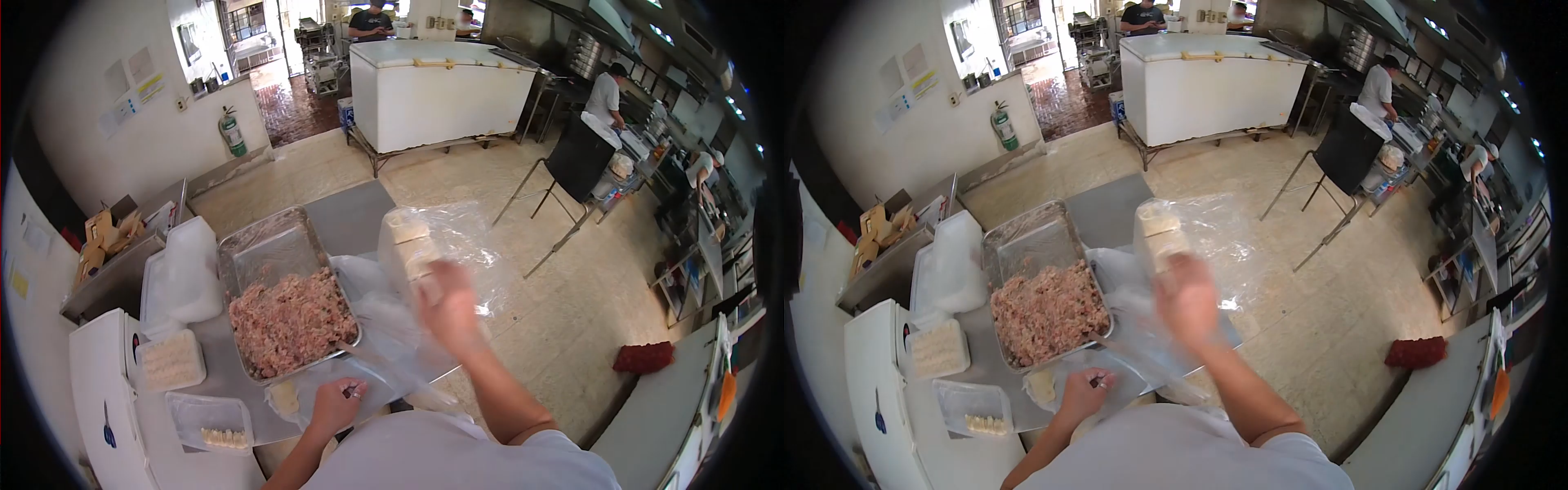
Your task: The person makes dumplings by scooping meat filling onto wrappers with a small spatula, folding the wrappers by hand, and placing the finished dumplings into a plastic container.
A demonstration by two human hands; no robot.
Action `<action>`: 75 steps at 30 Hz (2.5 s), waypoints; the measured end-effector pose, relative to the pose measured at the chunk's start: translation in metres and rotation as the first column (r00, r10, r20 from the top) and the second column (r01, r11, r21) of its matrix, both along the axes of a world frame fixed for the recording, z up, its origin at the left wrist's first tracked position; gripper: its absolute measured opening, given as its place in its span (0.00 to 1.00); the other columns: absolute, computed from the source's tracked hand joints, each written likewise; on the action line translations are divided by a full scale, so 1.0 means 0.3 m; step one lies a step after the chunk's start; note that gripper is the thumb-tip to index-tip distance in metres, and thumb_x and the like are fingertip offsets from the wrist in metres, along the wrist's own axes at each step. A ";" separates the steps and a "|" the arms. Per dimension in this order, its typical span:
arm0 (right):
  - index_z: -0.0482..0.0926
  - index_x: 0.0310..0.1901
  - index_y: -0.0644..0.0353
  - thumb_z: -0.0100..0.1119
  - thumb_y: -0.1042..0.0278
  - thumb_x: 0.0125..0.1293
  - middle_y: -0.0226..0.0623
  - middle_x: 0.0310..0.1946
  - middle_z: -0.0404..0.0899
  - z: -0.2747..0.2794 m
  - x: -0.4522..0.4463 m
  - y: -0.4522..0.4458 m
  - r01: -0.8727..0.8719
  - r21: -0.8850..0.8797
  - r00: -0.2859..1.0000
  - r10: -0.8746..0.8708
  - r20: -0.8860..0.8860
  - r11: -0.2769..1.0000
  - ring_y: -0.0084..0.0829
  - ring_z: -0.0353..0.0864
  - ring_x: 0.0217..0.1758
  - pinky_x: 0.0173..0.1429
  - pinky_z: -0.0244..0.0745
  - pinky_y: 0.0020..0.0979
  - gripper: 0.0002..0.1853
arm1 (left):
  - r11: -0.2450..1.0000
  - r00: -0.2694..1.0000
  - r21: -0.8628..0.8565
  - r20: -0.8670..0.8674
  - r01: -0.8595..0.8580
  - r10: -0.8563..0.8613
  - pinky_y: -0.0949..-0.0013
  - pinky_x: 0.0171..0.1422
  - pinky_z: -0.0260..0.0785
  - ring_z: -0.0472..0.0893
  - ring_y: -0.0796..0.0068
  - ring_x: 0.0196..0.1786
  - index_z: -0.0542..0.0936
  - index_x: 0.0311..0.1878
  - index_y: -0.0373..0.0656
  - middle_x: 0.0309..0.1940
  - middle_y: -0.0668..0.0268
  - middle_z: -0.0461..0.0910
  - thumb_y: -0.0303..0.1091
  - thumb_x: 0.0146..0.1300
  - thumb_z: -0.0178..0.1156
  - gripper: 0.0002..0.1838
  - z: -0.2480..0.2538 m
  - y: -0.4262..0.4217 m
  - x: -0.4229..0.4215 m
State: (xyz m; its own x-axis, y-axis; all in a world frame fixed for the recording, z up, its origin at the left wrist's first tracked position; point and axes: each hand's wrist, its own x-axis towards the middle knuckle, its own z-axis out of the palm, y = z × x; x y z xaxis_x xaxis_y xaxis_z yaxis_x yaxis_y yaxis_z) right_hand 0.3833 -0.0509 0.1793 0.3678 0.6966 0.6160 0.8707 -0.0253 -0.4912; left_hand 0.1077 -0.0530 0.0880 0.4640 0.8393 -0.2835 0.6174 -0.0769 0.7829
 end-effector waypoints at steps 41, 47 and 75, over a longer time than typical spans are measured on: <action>0.68 0.71 0.72 0.80 0.42 0.50 0.55 0.70 0.74 -0.464 0.509 0.439 -0.301 -0.444 0.887 0.076 -0.456 0.844 0.50 0.75 0.72 0.72 0.74 0.43 0.54 | 0.988 0.958 -0.119 0.280 0.094 -0.057 0.70 0.50 0.77 0.84 0.79 0.40 0.87 0.50 0.36 0.37 0.62 0.90 0.41 0.74 0.63 0.16 -0.001 -0.053 0.185; 0.73 0.65 0.70 0.77 0.57 0.56 0.46 0.59 0.82 -0.340 0.558 0.373 -0.609 -0.017 0.355 0.253 -0.900 0.793 0.43 0.83 0.59 0.63 0.79 0.43 0.39 | 0.992 0.967 -0.109 0.252 0.071 -0.042 0.70 0.48 0.76 0.83 0.79 0.38 0.88 0.48 0.36 0.35 0.63 0.89 0.42 0.74 0.63 0.17 -0.060 -0.052 0.159; 0.64 0.74 0.57 0.65 0.54 0.68 0.41 0.65 0.74 -0.151 -0.393 -0.170 -0.575 0.354 -0.535 -0.012 -0.845 0.738 0.41 0.74 0.70 0.73 0.69 0.48 0.36 | 0.961 0.788 -0.147 0.550 -0.236 0.278 0.65 0.55 0.78 0.83 0.72 0.50 0.73 0.64 0.39 0.47 0.58 0.82 0.33 0.72 0.66 0.22 0.142 -0.076 -0.113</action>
